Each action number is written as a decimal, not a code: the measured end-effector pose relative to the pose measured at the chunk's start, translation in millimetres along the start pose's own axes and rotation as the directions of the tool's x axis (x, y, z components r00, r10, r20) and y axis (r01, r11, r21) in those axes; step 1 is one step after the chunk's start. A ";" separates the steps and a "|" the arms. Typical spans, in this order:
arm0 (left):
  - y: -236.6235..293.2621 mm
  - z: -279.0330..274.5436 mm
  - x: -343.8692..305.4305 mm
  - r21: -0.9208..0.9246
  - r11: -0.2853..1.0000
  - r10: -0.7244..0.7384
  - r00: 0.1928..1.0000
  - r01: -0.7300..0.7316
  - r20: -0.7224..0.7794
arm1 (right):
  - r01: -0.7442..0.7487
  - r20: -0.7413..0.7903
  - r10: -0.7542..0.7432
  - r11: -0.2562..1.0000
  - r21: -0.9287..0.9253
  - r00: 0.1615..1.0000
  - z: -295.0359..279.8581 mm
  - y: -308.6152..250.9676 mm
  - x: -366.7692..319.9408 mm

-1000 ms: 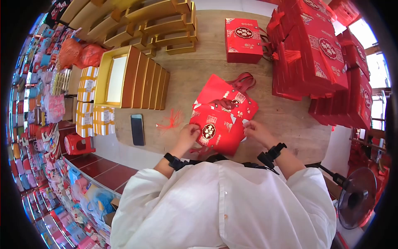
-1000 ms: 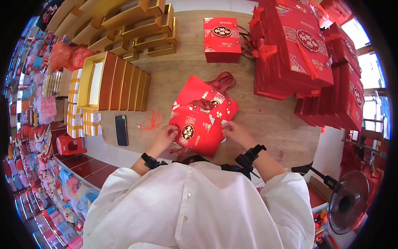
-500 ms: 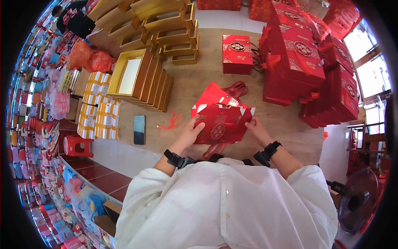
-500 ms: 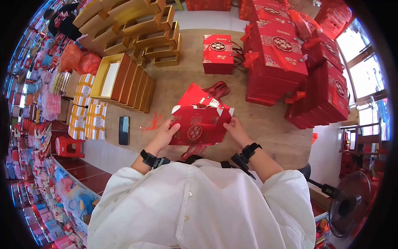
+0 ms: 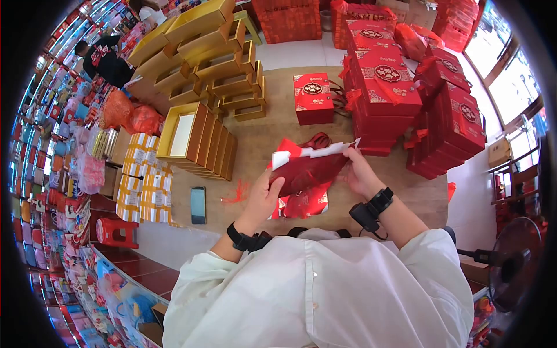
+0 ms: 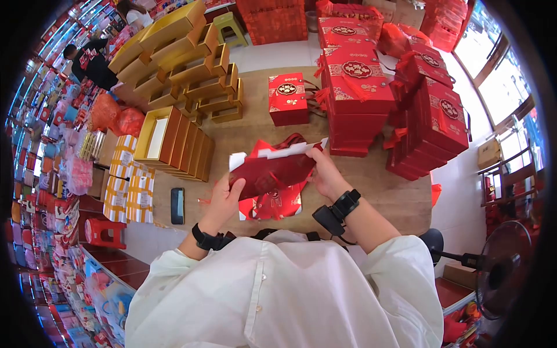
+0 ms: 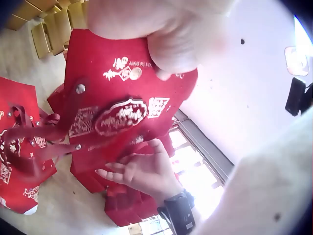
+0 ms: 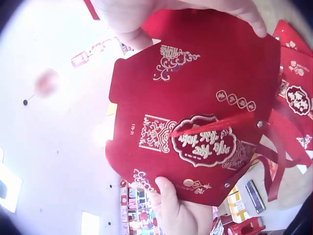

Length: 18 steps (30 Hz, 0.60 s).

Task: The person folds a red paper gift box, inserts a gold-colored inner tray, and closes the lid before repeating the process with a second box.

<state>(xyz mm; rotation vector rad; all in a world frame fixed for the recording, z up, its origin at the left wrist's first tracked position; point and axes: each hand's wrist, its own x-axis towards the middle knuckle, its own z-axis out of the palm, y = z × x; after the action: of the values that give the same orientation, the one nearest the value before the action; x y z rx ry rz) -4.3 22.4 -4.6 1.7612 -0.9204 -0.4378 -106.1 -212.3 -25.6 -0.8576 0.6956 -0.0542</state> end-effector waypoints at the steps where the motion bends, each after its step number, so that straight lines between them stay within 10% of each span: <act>1: 2.7 2.0 0.6 -0.012 1.000 0.005 0.996 -0.007 -0.092 | 0.037 0.004 -0.037 0.999 -0.025 0.999 2.5 -1.6 -3.5; 7: 9.5 2.9 4.3 -0.150 0.988 0.003 0.965 -0.044 -0.262 | 0.184 0.128 -0.181 0.983 -0.011 0.975 12.8 -0.9 -14.5; 9: 19.3 -0.9 3.7 -0.230 0.973 -0.044 0.962 -0.020 -0.271 | 0.402 0.389 -0.390 0.914 0.054 0.834 15.2 -2.7 -21.5; 14: 6.8 -2.8 5.3 -0.427 0.904 -0.108 0.971 0.007 -0.213 | 0.569 0.265 -0.504 0.723 -0.391 0.822 29.6 -6.0 -39.5; 18: -3.3 -4.0 12.8 -0.534 0.845 -0.187 0.927 -0.018 -0.327 | 0.482 0.216 -0.439 0.848 -0.223 0.872 18.3 5.8 -31.8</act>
<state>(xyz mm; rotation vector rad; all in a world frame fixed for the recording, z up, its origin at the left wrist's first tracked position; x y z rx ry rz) 7.8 15.7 -4.4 1.3074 -0.3949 -0.3580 -121.5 -186.1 -4.3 -1.2693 0.3352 -0.3285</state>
